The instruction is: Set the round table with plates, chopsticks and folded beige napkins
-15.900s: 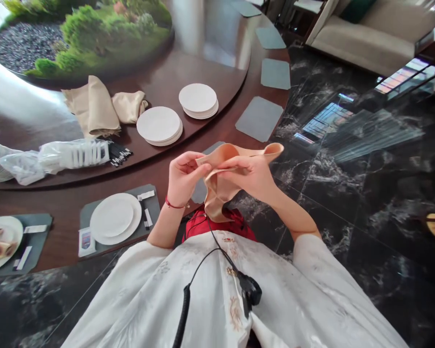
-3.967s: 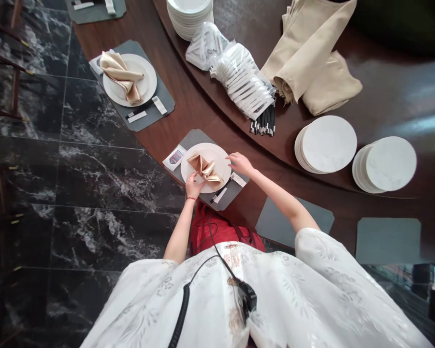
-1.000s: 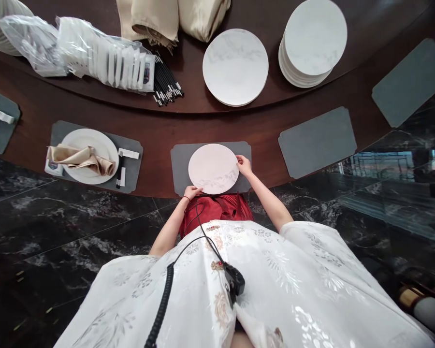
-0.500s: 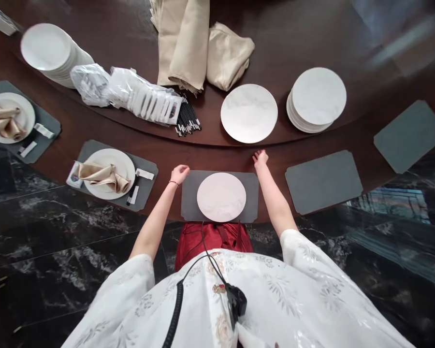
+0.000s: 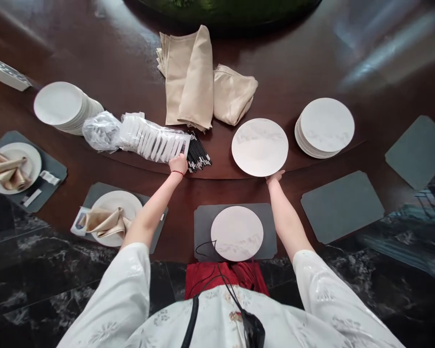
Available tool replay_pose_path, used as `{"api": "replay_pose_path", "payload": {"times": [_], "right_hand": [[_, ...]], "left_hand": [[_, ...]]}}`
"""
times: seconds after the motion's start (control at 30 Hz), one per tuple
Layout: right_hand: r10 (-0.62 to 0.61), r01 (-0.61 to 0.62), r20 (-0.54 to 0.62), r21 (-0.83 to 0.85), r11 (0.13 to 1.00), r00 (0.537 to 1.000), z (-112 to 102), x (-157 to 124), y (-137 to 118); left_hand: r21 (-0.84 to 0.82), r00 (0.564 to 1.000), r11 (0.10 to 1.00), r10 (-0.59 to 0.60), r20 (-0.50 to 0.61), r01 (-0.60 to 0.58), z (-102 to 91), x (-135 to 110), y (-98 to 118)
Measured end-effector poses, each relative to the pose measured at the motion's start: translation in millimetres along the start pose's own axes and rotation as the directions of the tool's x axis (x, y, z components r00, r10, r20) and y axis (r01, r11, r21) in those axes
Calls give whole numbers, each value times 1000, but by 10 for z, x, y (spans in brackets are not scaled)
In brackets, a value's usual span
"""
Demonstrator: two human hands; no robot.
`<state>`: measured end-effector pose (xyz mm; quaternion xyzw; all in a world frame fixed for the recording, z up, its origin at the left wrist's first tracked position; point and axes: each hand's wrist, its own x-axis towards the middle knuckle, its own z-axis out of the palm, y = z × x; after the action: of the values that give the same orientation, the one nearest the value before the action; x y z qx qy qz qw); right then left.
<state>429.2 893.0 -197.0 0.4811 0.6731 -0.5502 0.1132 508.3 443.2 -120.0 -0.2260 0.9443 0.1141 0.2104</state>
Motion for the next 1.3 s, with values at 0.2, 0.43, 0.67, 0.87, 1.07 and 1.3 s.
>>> {"api": "replay_pose_path", "payload": {"times": [0.2,0.43,0.67,0.87,1.07,1.3], "right_hand": [[25,-21,-49,71,997,999,-9,96,-138],[-52,51,-5,-39,998,999,15,191,-332],[-68,69,28,-70,995,997,45,544,-476],[-22,75,321,-153,985,947,-176,825,-781],[5,105,460,-213,971,888,-965,511,-658],[173,460,732,-575,677,659,-1786,-583,918]], "left_hand": [[84,986,982,168,2,-167,-92,-20,2],[34,967,975,222,-123,-220,-324,-821,169],[-124,966,969,228,126,-213,613,-3040,-275],[-271,963,939,-150,225,209,1879,-4310,49],[-408,966,876,-223,132,258,2235,-4449,340],[-486,846,750,-531,-37,449,2226,-4450,343]]}}
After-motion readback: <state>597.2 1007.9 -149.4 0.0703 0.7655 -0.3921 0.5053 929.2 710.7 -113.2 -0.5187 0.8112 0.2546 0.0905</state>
